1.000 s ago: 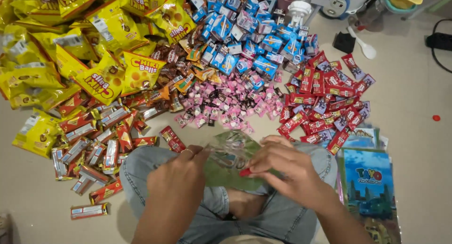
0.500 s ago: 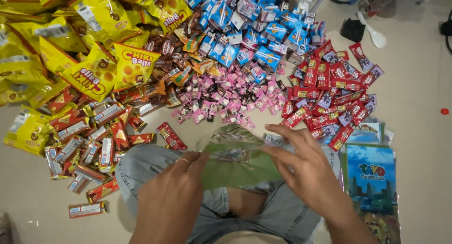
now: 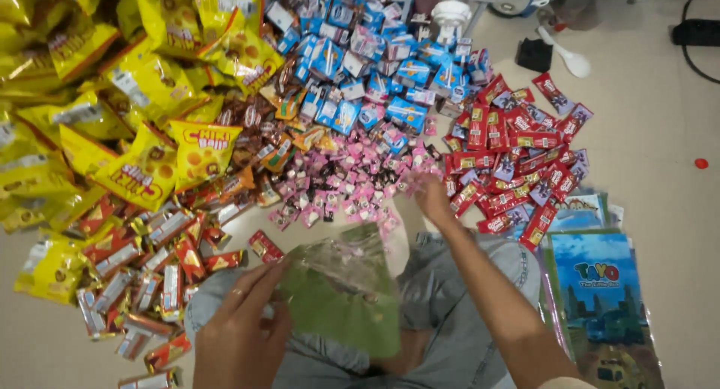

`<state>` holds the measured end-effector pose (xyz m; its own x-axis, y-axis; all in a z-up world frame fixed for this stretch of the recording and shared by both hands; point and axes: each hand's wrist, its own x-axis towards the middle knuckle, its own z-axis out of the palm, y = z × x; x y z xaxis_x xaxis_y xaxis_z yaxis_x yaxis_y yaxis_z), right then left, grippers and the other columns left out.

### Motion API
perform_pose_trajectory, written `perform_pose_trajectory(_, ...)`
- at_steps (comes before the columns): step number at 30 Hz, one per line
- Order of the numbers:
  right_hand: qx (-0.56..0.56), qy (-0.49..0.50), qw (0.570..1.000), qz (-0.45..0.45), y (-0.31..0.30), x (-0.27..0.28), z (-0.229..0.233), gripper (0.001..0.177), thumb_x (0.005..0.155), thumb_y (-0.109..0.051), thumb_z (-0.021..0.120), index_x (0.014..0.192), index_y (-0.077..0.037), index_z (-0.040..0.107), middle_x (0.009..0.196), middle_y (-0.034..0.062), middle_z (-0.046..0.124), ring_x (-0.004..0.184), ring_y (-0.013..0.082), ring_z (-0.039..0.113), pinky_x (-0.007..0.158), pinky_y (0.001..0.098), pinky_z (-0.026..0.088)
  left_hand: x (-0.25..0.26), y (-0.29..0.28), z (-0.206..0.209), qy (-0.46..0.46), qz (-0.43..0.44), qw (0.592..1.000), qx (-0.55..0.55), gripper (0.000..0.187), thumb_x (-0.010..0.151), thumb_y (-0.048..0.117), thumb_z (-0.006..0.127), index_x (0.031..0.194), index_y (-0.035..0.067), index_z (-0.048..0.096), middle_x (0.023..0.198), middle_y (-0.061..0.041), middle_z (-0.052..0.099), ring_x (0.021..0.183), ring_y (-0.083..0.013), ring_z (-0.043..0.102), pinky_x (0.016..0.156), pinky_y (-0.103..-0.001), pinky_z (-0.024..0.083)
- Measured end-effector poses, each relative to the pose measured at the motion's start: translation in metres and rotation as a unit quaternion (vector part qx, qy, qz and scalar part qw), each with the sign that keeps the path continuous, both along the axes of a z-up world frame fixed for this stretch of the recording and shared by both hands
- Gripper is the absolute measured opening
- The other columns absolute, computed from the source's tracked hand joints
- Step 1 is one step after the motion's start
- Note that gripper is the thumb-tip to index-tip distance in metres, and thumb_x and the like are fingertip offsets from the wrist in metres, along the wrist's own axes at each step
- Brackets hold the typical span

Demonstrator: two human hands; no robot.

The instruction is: Packing various snack packets into a plastic bag while sitting on the floor.

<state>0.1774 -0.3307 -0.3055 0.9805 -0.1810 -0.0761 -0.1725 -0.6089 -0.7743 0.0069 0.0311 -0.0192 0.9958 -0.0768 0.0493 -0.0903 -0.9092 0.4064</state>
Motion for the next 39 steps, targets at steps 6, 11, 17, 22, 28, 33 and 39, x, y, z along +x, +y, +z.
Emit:
perform_pose_trajectory(6, -0.262, 0.098, 0.951, 0.136, 0.016, 0.002, -0.056, 0.030, 0.090, -0.007, 0.070, 0.117, -0.022, 0.074, 0.131, 0.0078, 0.061, 0.123, 0.0280, 0.058, 0.094, 0.0424, 0.064, 0.003, 0.009, -0.006, 0.027, 0.036, 0.998, -0.033, 0.051, 0.084, 0.017, 0.072, 0.131, 0.036, 0.070, 0.136, 0.016, 0.066, 0.069, -0.0050, 0.078, 0.055, -0.030, 0.067)
perform_pose_trajectory(11, -0.366, 0.087, 0.919, 0.119, 0.011, 0.014, -0.075, 0.039, 0.095, 0.010, 0.057, 0.130, 0.003, 0.043, 0.127, 0.0298, 0.058, 0.089, 0.0335, 0.072, 0.059, 0.0353, 0.070, 0.010, 0.003, 0.000, 0.021, 0.057, 0.998, -0.016, 0.054, 0.084, 0.020, 0.071, 0.133, 0.042, 0.069, 0.133, 0.021, 0.068, 0.079, 0.0018, 0.078, 0.058, -0.024, 0.067)
perform_pose_trajectory(17, -0.002, 0.182, 0.982, 0.054, 0.048, 0.036, 0.020, 0.046, 0.108, -0.039, 0.038, 0.133, -0.004, 0.055, 0.110, 0.0172, 0.056, 0.088, 0.0296, 0.060, 0.077, 0.0430, 0.055, 0.023, -0.011, 0.016, 0.006, 0.073, 0.994, -0.083, 0.049, 0.085, 0.013, 0.070, 0.130, 0.033, 0.072, 0.122, 0.011, 0.075, 0.079, -0.0020, 0.078, 0.063, -0.022, 0.069)
perform_pose_trajectory(22, -0.222, 0.060, 0.965, 0.129, 0.040, 0.049, -0.081, 0.050, 0.091, -0.004, 0.064, 0.141, -0.002, 0.055, 0.135, 0.0273, 0.052, 0.091, 0.0404, 0.067, 0.068, 0.0488, 0.060, 0.032, -0.002, 0.022, 0.080, 0.079, 0.987, -0.116, 0.053, 0.083, 0.014, 0.070, 0.133, 0.032, 0.070, 0.127, 0.009, 0.074, 0.085, -0.0050, 0.082, 0.064, -0.023, 0.074)
perform_pose_trajectory(28, -0.267, 0.048, 0.957, 0.099, 0.042, 0.037, -0.099, 0.027, 0.083, 0.001, 0.070, 0.109, 0.004, 0.069, 0.127, 0.0255, 0.059, 0.082, 0.0380, 0.071, 0.067, 0.0465, 0.062, 0.031, -0.003, 0.022, 0.063, 0.073, 0.986, -0.133, 0.053, 0.084, 0.013, 0.069, 0.134, 0.031, 0.070, 0.126, 0.008, 0.074, 0.085, -0.0044, 0.081, 0.060, -0.024, 0.072)
perform_pose_trajectory(33, -0.065, 0.118, 0.991, -0.002, 0.043, 0.031, -0.019, 0.029, 0.099, 0.013, 0.054, 0.120, 0.002, 0.070, 0.085, 0.0147, 0.073, 0.055, 0.0159, 0.068, 0.040, 0.0193, 0.058, 0.023, -0.007, 0.014, -0.006, 0.072, 0.991, -0.112, 0.051, 0.081, 0.007, 0.074, 0.128, 0.027, 0.074, 0.124, 0.005, 0.075, 0.080, -0.0080, 0.078, 0.063, -0.025, 0.070)
perform_pose_trajectory(39, 0.327, 0.172, 0.911, -0.183, 0.037, -0.003, 0.108, 0.017, 0.106, -0.006, 0.060, 0.117, -0.005, 0.073, 0.097, 0.0131, 0.076, 0.078, 0.0205, 0.071, 0.068, 0.0290, 0.065, 0.018, -0.007, 0.004, -0.062, 0.011, 0.994, -0.085, 0.053, 0.085, 0.012, 0.070, 0.134, 0.030, 0.069, 0.128, 0.010, 0.071, 0.069, -0.0061, 0.072, 0.063, -0.030, 0.063)
